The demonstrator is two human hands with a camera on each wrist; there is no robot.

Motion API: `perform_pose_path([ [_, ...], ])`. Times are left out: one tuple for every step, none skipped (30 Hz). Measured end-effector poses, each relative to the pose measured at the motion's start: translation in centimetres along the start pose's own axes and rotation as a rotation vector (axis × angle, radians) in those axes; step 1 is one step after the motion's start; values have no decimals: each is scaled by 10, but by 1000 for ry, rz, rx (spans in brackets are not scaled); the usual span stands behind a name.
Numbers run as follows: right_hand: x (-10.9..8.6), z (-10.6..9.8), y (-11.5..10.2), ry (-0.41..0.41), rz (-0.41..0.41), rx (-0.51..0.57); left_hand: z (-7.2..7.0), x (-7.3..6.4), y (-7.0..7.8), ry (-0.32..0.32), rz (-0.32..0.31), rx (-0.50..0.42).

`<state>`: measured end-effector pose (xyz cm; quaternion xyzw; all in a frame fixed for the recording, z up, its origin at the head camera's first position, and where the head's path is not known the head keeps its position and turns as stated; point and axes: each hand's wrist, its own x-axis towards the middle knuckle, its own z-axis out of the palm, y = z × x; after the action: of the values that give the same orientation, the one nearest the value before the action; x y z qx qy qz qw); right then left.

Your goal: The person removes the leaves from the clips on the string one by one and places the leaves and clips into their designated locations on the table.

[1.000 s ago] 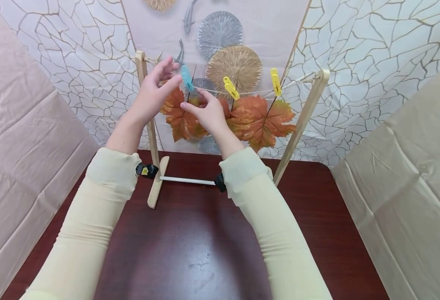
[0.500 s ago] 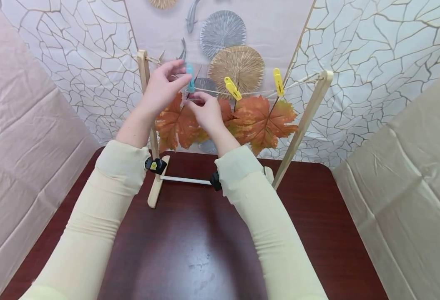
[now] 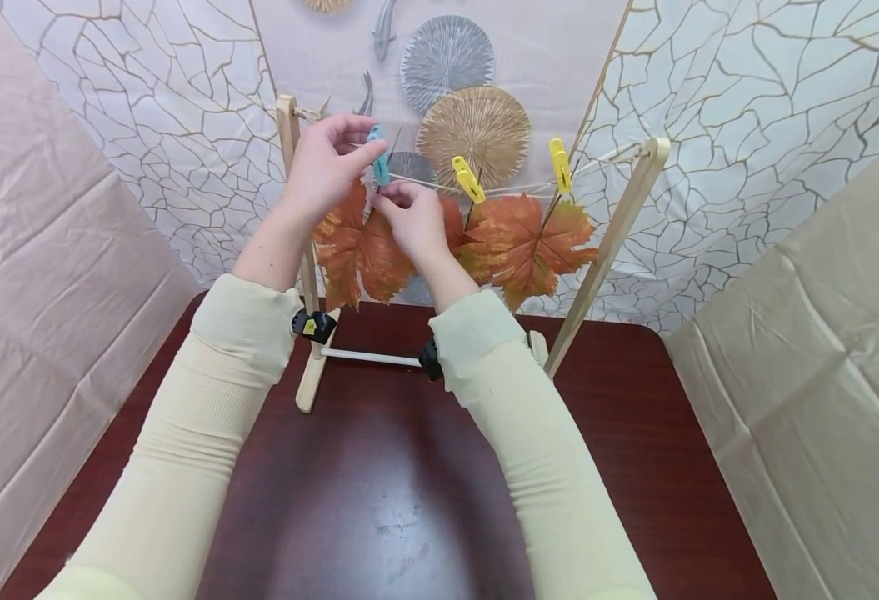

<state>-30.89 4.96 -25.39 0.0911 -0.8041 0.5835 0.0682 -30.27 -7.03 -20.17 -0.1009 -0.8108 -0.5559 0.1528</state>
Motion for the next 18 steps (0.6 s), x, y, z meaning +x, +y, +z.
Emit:
perform_pose_path([
  [0,0,0,3,-7,-7,-1,0,0,2,-2,2],
  [0,0,1,7,-13,-13,-1,-1,-1,4,-4,5],
  [1,0,1,12,-19,-16,-2,-1,-1,7,3,7],
  [1,0,1,16,-27,-24,-3,-1,-1,10,8,9],
  [0,-1,1,18,-31,-28,-3,-2,-2,14,12,12],
  [0,-1,1,22,-36,-34,-4,-3,-2,21,16,12],
  [0,-1,1,22,-41,-41,-4,-3,-3,27,21,8],
  [-1,-2,1,22,-46,-48,-5,-4,-3,36,28,4],
  [-1,-2,1,22,-51,-56,-5,-4,-4,46,35,-5],
  [-2,-3,1,21,-51,-65,-5,-5,-4,55,37,-17],
  [-3,-3,1,19,-52,-71,-5,-5,-5,66,41,-31],
  [-3,-4,2,19,-51,-76,-5,-5,-6,79,47,-46],
  [-4,-4,2,17,-50,-80,-5,-6,-7,90,54,-67],
  [-4,-4,3,15,-45,-77,-5,-6,-7,102,59,-90],
  [-5,-5,3,13,-41,-78,-5,-6,-8,111,63,-121],
  [-5,-5,4,10,-36,-80,-5,-6,-9,120,64,-155],
  [-6,-5,4,7,-33,-81,-5,-6,-10,130,69,-191],
  [-6,-5,4,5,-28,-86,-5,-6,-10,140,73,-230],
])
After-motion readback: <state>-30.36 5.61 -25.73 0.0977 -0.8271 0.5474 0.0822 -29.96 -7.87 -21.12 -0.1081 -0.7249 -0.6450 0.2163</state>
